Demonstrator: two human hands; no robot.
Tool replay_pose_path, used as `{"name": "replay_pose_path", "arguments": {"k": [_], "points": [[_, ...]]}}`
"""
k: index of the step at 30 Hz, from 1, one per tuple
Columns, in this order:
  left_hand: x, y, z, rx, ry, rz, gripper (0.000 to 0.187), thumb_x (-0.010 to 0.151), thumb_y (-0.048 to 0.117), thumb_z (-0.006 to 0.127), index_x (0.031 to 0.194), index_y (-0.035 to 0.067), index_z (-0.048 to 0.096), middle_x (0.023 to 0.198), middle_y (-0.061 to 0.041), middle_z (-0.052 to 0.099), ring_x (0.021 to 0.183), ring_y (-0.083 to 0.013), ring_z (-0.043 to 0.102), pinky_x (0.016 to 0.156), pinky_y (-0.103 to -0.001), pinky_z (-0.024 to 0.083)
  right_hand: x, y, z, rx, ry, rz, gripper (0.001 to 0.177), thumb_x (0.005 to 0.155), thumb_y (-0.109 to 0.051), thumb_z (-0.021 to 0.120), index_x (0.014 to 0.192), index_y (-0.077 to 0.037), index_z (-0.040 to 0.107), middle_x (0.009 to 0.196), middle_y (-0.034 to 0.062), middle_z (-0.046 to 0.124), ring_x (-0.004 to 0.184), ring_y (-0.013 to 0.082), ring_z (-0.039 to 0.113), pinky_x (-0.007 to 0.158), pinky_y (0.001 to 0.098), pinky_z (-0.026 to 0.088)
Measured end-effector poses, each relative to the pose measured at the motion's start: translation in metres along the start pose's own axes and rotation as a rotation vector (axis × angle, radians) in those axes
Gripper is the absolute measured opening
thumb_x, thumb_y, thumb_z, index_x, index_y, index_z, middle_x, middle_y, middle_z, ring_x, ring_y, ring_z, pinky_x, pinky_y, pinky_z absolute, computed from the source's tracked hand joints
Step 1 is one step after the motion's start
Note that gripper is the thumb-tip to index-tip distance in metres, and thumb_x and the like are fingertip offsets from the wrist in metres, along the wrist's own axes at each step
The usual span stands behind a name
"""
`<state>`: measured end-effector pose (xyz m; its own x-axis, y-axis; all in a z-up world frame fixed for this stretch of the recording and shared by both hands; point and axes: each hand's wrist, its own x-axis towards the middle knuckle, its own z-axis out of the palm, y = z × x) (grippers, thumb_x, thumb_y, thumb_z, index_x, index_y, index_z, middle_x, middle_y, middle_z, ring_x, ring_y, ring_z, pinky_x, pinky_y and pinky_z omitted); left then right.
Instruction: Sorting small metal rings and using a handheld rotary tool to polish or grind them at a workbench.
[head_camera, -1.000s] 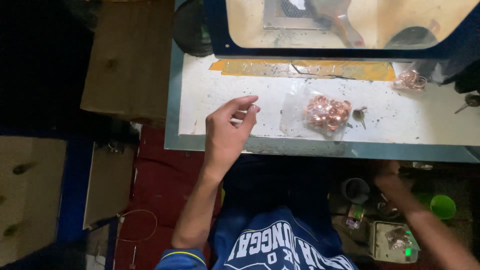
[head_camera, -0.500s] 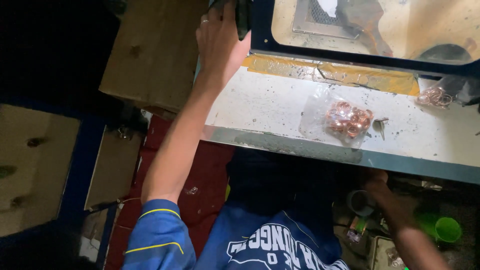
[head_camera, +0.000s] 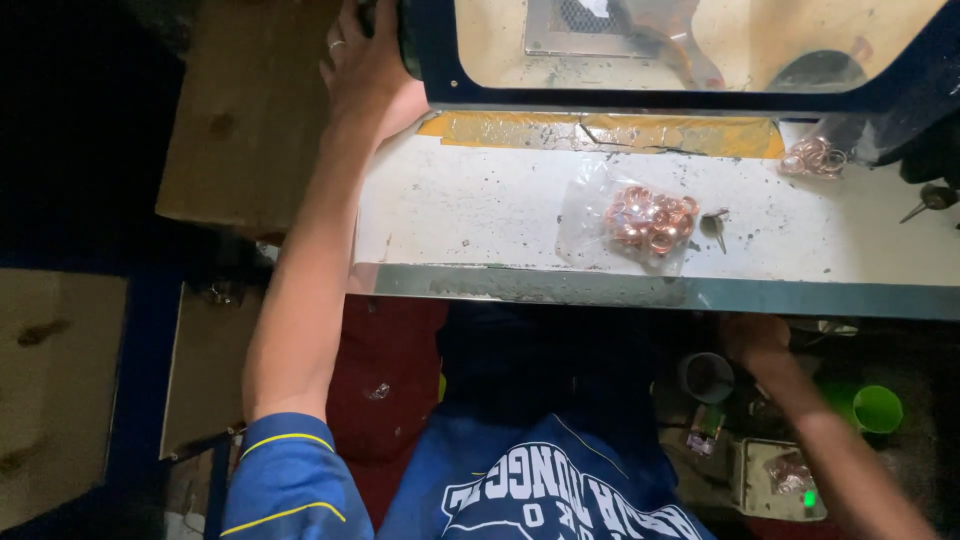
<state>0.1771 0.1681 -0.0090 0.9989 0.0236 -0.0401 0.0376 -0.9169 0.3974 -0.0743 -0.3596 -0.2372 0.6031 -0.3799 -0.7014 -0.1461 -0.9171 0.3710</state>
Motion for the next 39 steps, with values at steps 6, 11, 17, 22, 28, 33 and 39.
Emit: {"name": "replay_pose_path", "arguments": {"k": [6,11,17,22,28,33,39], "points": [[-0.025,0.01,-0.008,0.002,0.1,0.078,0.118,0.078,0.054,0.103,0.155,0.019,0.02,0.154,-0.033,0.021,0.141,-0.0579,0.023,0.111,-0.073,0.031,-0.019,0.032,0.017,-0.134,0.095,-0.05,0.033,0.106,-0.026,0.049,0.131,-0.019,0.068,0.131,0.0118,0.071,0.123,0.0325,0.069,0.084,0.0427,0.066],[-0.03,0.009,-0.01,0.051,0.068,0.091,0.12,0.074,0.051,0.1,0.156,0.013,0.02,0.149,-0.035,0.023,0.135,-0.0597,0.025,0.108,-0.069,0.035,-0.102,0.052,-0.04,0.022,-0.047,-0.054,0.035,0.103,-0.024,0.048,0.101,-0.014,0.082,0.103,0.0039,0.086,0.095,0.0224,0.083,0.075,0.0351,0.065],[-0.057,0.009,-0.015,0.013,0.196,0.231,0.116,0.071,0.058,0.104,0.148,0.01,0.032,0.132,-0.033,0.037,0.123,-0.0587,0.035,0.098,-0.074,0.039,-0.148,0.077,-0.047,-0.062,-0.161,-0.032,0.042,0.1,-0.06,0.048,0.106,-0.027,0.073,0.079,-0.0083,0.076,0.06,0.0064,0.07,0.049,0.0175,0.052],[-0.083,0.009,-0.021,0.031,0.217,0.175,0.084,0.076,0.038,0.086,0.14,0.011,0.038,0.129,-0.032,0.037,0.12,-0.0579,0.036,0.094,-0.069,0.044,-0.196,0.079,-0.077,-0.018,-0.007,-0.281,0.029,0.088,-0.057,0.053,0.116,-0.049,0.057,0.082,-0.0122,0.078,0.076,0.0087,0.077,0.073,0.0257,0.057],[-0.118,0.011,-0.033,0.02,0.161,0.135,0.086,0.074,0.036,0.082,0.144,0.016,0.037,0.132,-0.032,0.033,0.123,-0.0559,0.033,0.096,-0.067,0.043,-0.226,0.065,-0.104,0.183,0.188,-0.389,0.033,0.082,-0.047,0.06,0.114,-0.042,0.06,0.087,-0.0053,0.081,0.08,0.024,0.076,0.076,0.0359,0.054],[-0.156,0.008,-0.023,0.007,0.263,0.283,0.087,0.074,0.038,0.081,0.148,0.015,0.042,0.137,-0.026,0.035,0.127,-0.048,0.035,0.095,-0.065,0.05,-0.224,0.046,-0.13,0.4,0.454,-0.462,0.023,0.079,-0.036,0.066,0.102,-0.034,0.067,0.073,-0.0035,0.076,0.064,0.0244,0.071,0.066,0.0362,0.05],[-0.18,0.026,-0.013,0.041,0.247,0.324,0.094,0.071,0.045,0.084,0.149,0.015,0.042,0.147,-0.025,0.03,0.133,-0.0471,0.035,0.101,-0.065,0.051,-0.201,0.023,-0.146,0.443,0.712,-0.561,0.026,0.086,-0.034,0.07,0.109,-0.021,0.069,0.074,0.0069,0.072,0.066,0.031,0.069,0.064,0.0435,0.049]]}}
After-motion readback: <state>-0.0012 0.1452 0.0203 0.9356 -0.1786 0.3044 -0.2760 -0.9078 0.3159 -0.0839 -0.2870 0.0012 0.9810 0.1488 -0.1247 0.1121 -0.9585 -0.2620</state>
